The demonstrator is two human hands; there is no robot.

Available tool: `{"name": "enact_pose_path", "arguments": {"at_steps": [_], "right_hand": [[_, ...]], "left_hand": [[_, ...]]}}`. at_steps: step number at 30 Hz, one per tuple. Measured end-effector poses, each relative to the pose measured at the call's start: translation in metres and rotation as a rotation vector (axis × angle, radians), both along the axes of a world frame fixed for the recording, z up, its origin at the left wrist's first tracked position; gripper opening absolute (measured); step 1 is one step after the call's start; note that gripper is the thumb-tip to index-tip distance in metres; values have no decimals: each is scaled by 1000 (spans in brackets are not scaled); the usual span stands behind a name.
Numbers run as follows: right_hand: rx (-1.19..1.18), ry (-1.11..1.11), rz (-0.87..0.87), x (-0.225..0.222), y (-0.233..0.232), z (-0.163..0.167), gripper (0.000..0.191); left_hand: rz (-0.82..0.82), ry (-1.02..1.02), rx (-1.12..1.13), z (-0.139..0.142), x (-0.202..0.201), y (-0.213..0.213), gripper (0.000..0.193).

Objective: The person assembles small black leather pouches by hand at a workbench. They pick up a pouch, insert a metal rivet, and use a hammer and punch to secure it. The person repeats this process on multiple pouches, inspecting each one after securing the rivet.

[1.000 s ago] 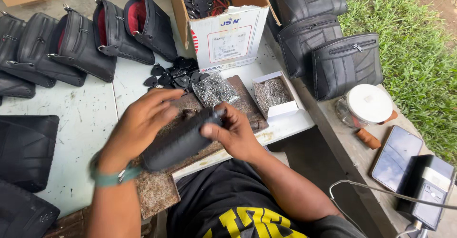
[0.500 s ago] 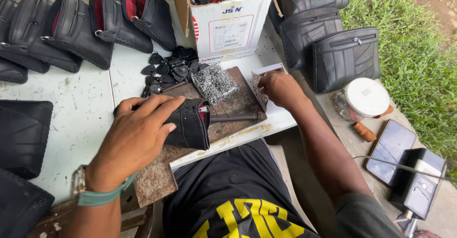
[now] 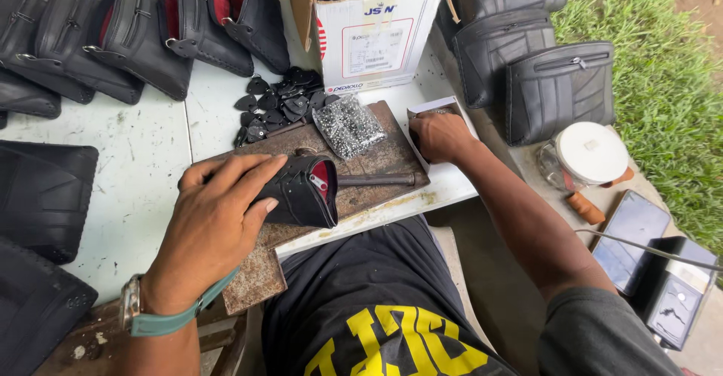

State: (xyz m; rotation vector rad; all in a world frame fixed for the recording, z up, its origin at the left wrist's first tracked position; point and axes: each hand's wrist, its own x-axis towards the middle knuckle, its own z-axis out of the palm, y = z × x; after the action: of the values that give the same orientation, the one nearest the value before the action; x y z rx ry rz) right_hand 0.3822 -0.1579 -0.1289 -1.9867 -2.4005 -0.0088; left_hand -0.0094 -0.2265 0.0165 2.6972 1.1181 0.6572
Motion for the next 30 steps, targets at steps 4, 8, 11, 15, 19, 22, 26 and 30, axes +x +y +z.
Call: {"name": "enact_pose_path", "arguments": {"at_steps": [4, 8, 11, 15, 19, 22, 26, 30], "right_hand": [[202, 401, 131, 33, -8, 12, 10], [208, 427, -37, 57, -21, 25, 12], [96, 250, -120, 54, -21, 26, 12], [42, 105, -112, 46, -14, 27, 10], [-113, 118, -148, 48, -13, 29, 24], [-106, 81, -91, 49, -12, 27, 32], [-135, 86, -101, 48, -5, 20, 40], [-118, 102, -130, 49, -2, 19, 38]], "left_hand": [[15, -24, -4, -4, -6, -4, 54], [12, -49, 10, -8, -7, -2, 52], [11, -51, 20, -7, -6, 0, 53], [66, -28, 14, -6, -6, -3, 54], [119, -18, 49, -7, -5, -6, 58], [110, -19, 77, -9, -3, -5, 63], [142, 79, 63, -11, 4, -4, 71], [129, 93, 46, -11, 10, -4, 71]]}}
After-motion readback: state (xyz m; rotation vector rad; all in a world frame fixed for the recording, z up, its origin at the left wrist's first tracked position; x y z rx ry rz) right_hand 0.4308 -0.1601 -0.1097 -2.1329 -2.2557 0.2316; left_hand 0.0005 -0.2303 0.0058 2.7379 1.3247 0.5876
